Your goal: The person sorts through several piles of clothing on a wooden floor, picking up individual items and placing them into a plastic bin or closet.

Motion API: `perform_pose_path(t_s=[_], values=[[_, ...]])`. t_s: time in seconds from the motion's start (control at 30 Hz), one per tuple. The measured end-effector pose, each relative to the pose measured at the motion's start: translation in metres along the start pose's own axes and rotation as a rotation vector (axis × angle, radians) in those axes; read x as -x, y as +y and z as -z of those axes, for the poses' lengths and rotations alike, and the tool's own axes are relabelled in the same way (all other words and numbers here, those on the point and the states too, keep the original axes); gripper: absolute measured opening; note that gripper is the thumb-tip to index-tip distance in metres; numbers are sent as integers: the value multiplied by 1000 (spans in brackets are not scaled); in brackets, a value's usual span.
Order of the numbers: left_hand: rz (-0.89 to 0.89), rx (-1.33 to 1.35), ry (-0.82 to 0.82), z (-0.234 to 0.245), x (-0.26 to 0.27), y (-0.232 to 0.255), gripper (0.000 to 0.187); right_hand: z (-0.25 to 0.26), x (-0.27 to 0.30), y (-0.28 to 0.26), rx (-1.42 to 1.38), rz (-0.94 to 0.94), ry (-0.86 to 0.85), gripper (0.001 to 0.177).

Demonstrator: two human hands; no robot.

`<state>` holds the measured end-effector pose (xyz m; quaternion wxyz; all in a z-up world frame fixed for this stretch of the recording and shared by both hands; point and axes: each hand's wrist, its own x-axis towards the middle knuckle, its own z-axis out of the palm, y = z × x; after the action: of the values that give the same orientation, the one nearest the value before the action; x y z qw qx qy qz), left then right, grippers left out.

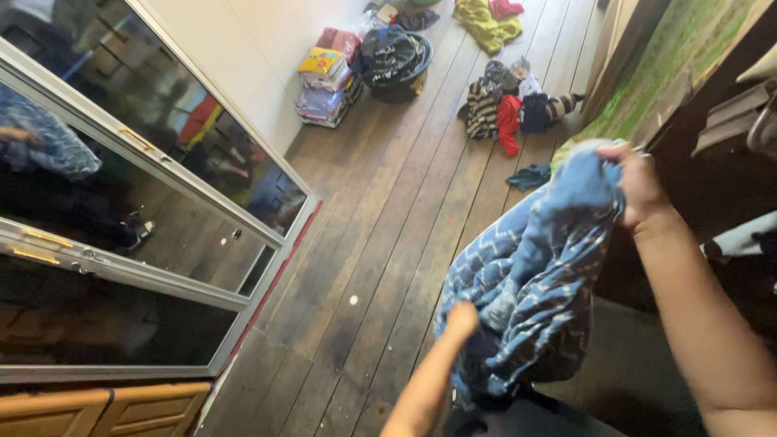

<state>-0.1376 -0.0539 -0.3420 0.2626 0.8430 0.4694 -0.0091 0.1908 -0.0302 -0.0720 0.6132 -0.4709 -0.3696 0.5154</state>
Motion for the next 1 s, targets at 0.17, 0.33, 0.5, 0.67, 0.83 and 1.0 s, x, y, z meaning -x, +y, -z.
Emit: perform_pose_path(t_s=[0.17,0.33,0.5,0.67,0.83,1.0], values=[[-234,148,267,152,-37,17,25,26,19,76,1542,-229,-156,72],[-507,827,75,292,-4,79,25,-72,46,112,627,242,-500,100],[-510,898,109,366,40,80,33,-83,36,108,706,673,-80,47],[-145,141,84,398,59,31,49,-32,14,51,883,436,-265,52],[-18,80,402,372,23,-37,35,-41,15,17,905,153,-352,46],[-155,355,544,385,13,-103,45,-10,-3,37,455,23,-193,26]])
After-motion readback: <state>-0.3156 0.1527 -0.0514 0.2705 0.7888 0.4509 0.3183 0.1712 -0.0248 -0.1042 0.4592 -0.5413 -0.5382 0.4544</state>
